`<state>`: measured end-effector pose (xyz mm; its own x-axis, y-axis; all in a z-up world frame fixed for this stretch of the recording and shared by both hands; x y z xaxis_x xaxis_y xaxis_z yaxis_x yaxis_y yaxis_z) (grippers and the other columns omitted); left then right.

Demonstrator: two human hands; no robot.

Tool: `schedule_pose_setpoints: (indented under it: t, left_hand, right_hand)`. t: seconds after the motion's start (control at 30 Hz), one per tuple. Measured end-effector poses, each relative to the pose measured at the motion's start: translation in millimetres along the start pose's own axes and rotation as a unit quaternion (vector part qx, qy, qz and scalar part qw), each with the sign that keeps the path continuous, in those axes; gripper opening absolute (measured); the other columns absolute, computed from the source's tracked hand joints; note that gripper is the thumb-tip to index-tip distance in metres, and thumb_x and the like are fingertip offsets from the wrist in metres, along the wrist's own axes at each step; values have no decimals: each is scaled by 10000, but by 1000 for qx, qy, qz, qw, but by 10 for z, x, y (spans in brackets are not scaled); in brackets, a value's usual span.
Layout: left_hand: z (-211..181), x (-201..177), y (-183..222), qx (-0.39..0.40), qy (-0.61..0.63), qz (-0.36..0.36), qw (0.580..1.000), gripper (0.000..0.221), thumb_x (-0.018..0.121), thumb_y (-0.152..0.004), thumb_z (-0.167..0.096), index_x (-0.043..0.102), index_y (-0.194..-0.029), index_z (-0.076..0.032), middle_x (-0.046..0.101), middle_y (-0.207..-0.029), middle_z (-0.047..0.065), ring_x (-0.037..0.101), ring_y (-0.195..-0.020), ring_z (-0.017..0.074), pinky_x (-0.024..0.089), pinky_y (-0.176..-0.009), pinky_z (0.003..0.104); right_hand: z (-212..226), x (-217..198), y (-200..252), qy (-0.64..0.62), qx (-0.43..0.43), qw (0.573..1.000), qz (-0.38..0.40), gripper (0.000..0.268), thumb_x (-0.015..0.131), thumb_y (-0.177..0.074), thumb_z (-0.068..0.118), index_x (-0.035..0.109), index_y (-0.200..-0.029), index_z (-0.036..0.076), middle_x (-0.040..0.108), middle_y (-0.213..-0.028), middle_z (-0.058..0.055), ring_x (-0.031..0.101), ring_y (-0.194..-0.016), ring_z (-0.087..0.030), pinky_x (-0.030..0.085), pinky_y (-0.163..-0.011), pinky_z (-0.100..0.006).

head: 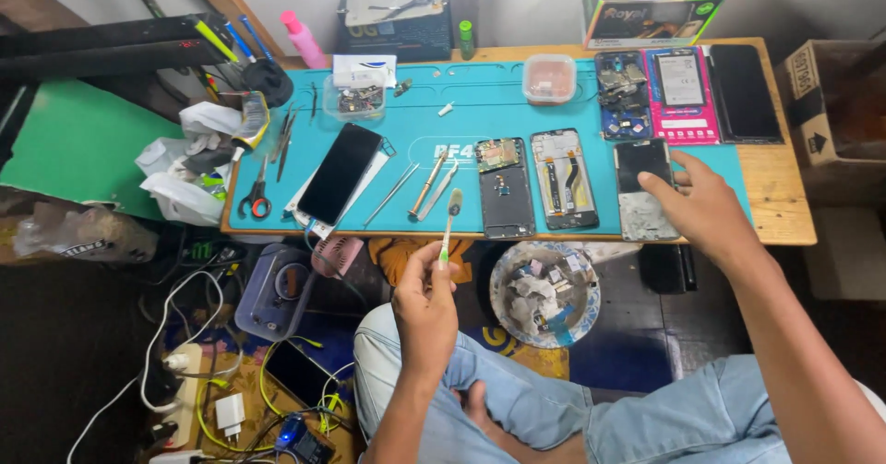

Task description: The person cleans the back of a disassembled smartphone with a toothbrush, then picks up the phone's internal chassis and aligns the screen assembly with it. The person holds the phone and screen together, preparing to reassemble the device.

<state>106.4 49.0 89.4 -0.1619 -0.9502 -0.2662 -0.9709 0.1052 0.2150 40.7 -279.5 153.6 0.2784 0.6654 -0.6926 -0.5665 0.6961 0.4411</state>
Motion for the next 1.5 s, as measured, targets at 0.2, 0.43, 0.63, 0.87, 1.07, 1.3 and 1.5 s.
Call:
schedule_pose_setpoints:
  t: [0.2, 0.43, 0.63, 0.87, 1.07, 1.3, 1.5]
  left_hand:
    - [-100, -576, -696, 162, -121, -142, 969, 313, 666, -994, -137, 800, -1276, -106, 701, -981, 62, 623, -883, 217, 540, -815, 375]
    - [286, -1454, -2180, 218, -272, -256, 902, 208, 743, -895, -37, 860, -1063, -71, 793, -902, 132, 717, -870, 390, 544, -819, 547]
    - [233, -1361, -2243, 250, -288, -249, 890, 244, 758, -897, -67, 850, -1124, -73, 760, -952, 145, 677, -944, 408, 515, -878, 534]
    - [34, -203, -303, 223, -99, -120, 962, 147, 677, -1057, -162, 710, -1172, -76, 668, -908, 73, 629, -799, 205, 520, -679, 359]
    - [2116, 1041, 1, -254, -28, 167, 952, 826, 708, -977, -408, 329, -1628, -68, 559, -1480, 316, 695, -1206, 440, 646, -944, 507]
    - [2326, 1422, -154, -376, 208, -63, 901, 553, 683, -784, -107, 595, -1320, -3, 735, -1340, 187, 728, -1124, 279, 598, -896, 398]
    - [1934, 941, -75, -311, 197, 33, 929, 413, 568, -1034, -174, 635, -1437, -122, 462, -854, 18, 415, -721, 169, 365, -691, 334]
  right_hand:
    - [-235, 73, -46, -4, -75, 996, -36, 765, 639, -991, 408, 468, -1663, 86, 564, -1576, -231, 528, -1462, -319, 384, -1156, -503]
    - [-251, 130, 184, -52, -97, 993, -37, 687, 628, -1024, 285, 468, -1648, 47, 500, -1648, -196, 455, -1536, -301, 415, -1175, -497]
    - [-722, 330, 274, -114, -134, 978, -108, 570, 647, -1043, 259, 549, -1580, 95, 564, -1595, -140, 568, -1389, -404, 442, -1170, -466]
    - [-1101, 705, 586, -240, -252, 903, -251, 264, 593, -1191, 55, 628, -1434, -42, 658, -1239, -155, 622, -1125, -178, 514, -974, -295]
    - [-1209, 804, 882, -247, -240, 915, -211, 215, 603, -1174, 14, 714, -1358, -1, 683, -1158, -165, 634, -1061, -208, 570, -922, -368]
    - [-1330, 431, 1268, -252, -173, 927, -217, 266, 620, -1123, 158, 707, -1352, 53, 715, -1139, -100, 665, -995, -160, 551, -956, -288]
    - [-1410, 176, 1569, -258, -199, 916, -232, 270, 584, -1142, 95, 680, -1373, -6, 712, -1258, -159, 706, -1155, -222, 605, -940, -329]
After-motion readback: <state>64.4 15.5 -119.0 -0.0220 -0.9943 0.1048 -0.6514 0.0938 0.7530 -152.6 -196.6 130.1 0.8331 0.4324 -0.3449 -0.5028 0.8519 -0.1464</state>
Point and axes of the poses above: each hand's wrist, its own y-axis away from the middle knuckle, its own x-axis out of the palm, z = x × y, the point moved 2 cm from there along -y, towards the middle knuckle
